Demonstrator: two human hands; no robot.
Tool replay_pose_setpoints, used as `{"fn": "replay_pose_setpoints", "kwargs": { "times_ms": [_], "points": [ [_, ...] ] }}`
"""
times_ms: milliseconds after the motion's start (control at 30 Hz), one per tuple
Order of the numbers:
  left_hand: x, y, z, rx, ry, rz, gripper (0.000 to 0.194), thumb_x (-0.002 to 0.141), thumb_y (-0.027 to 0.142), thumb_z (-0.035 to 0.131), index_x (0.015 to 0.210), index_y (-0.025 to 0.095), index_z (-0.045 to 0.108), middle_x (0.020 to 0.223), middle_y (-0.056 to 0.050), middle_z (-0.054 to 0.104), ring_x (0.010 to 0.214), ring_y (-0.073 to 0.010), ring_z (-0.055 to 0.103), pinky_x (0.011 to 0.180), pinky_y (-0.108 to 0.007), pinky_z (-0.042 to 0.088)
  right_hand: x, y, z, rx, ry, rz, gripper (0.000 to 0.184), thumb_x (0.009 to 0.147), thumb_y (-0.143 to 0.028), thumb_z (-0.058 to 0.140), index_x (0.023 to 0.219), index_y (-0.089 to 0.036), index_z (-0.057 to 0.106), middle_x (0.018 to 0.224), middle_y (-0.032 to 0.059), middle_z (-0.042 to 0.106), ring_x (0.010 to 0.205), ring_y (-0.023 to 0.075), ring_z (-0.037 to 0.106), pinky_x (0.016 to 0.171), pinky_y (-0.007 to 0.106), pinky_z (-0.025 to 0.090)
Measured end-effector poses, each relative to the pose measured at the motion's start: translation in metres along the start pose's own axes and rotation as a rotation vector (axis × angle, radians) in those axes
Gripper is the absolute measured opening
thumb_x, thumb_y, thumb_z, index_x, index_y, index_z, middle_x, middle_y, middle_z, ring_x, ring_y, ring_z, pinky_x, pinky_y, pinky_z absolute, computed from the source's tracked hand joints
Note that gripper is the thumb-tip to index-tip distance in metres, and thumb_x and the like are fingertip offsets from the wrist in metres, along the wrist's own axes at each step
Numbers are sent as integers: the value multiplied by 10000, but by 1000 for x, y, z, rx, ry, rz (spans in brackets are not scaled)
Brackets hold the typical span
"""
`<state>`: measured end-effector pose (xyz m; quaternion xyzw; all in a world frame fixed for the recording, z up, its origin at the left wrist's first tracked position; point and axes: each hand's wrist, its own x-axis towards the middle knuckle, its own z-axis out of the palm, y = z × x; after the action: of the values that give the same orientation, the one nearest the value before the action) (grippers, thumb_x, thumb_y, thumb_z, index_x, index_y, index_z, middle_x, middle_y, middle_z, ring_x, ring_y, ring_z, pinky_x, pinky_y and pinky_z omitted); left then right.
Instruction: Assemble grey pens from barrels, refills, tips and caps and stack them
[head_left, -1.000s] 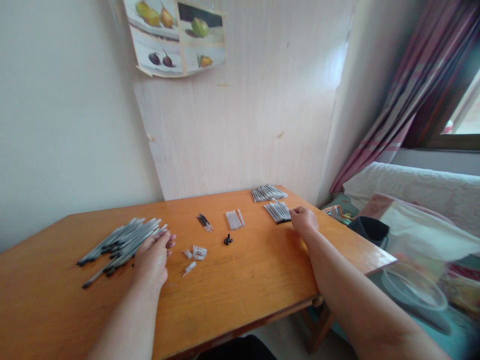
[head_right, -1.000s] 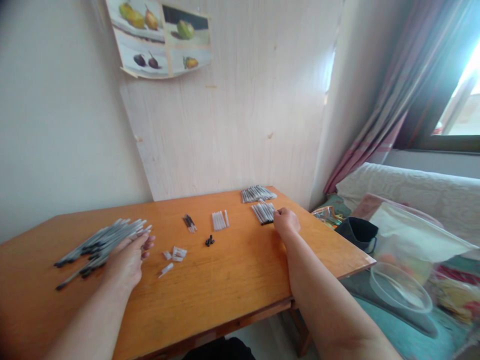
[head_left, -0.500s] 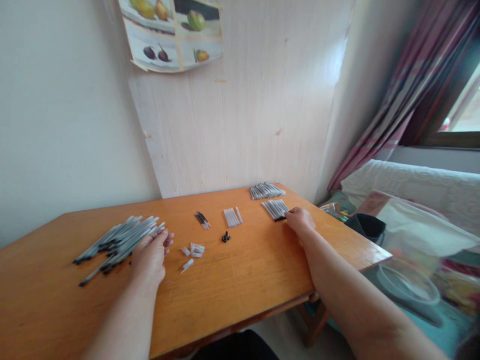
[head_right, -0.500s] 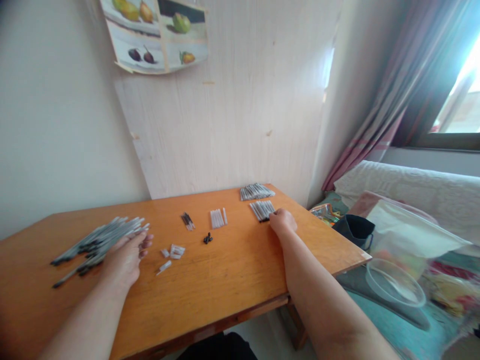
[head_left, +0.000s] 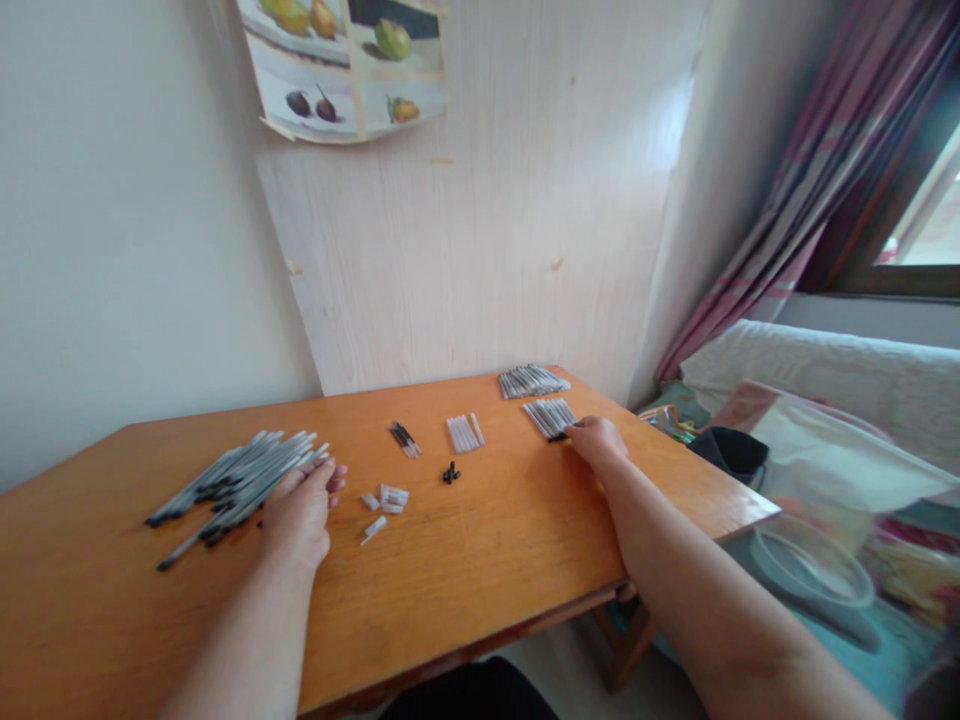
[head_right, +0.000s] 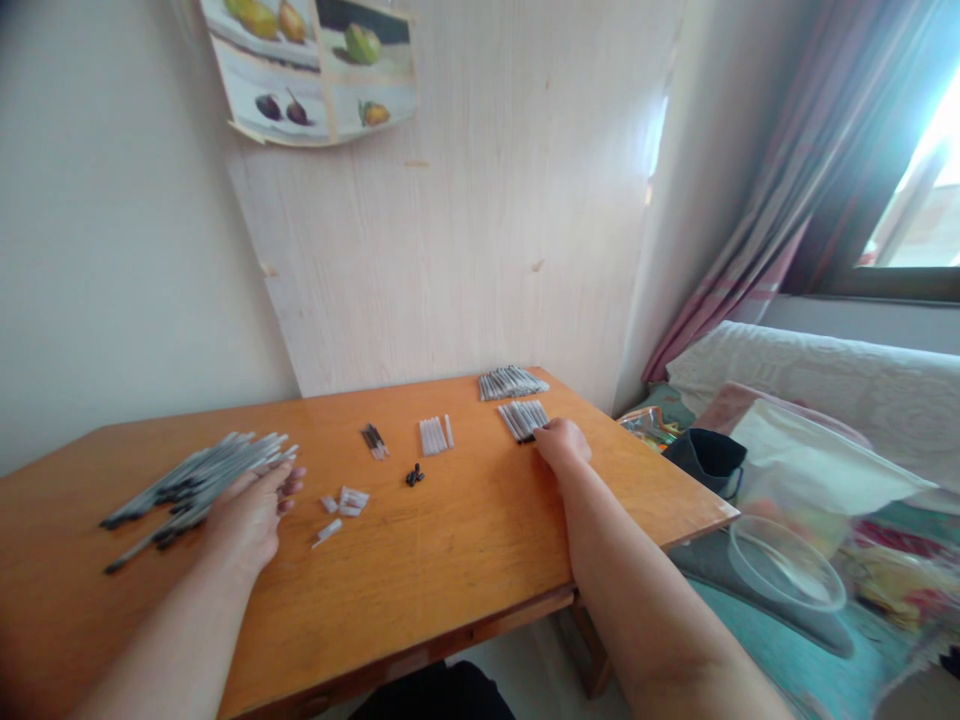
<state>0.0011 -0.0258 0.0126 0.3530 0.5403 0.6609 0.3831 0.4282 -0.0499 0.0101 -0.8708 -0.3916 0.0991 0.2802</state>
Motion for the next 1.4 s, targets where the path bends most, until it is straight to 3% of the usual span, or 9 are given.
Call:
{"fn": "replay_pose_setpoints", "kwargs": {
  "times_ms": [267, 733, 1067, 1400],
  "points": [
    [-1, 2, 1, -2, -6, -2, 276, 598, 315, 711, 815, 157, 649, 715, -16, 657, 586, -100, 564, 491, -184, 331, 3, 4, 1, 32, 10, 2, 274, 771, -365, 525, 724, -172, 714, 771, 118, 703, 718, 217, 649, 584, 266, 424],
    [-4, 5, 2, 2, 5, -11, 267, 589, 307, 709, 802, 158, 650, 710, -20, 652, 610, -108, 566, 493, -185, 334, 7, 8, 5, 75, 23, 7, 284, 761, -389, 521, 695, -170, 691, 665, 99, 658, 649, 210, 611, 540, 256, 405],
    [-2, 1, 0, -9, 4, 8, 270, 585, 308, 717, 800, 159, 651, 716, -23, 657, 601, -107, 569, 480, -181, 331, -1, 2, -1, 56, 53, -25, 354, 797, -429, 462, 767, -179, 711, 770, 99, 683, 718, 210, 615, 573, 260, 391],
    [-7, 5, 1, -26, 3, -3, 293, 582, 344, 724, 782, 151, 631, 727, -31, 653, 590, -96, 552, 498, -189, 322, -27, -25, 7, -71, 136, -214, 371, 870, -404, 398, 862, -202, 710, 884, 97, 700, 783, 205, 603, 542, 259, 301]
  ]
}}
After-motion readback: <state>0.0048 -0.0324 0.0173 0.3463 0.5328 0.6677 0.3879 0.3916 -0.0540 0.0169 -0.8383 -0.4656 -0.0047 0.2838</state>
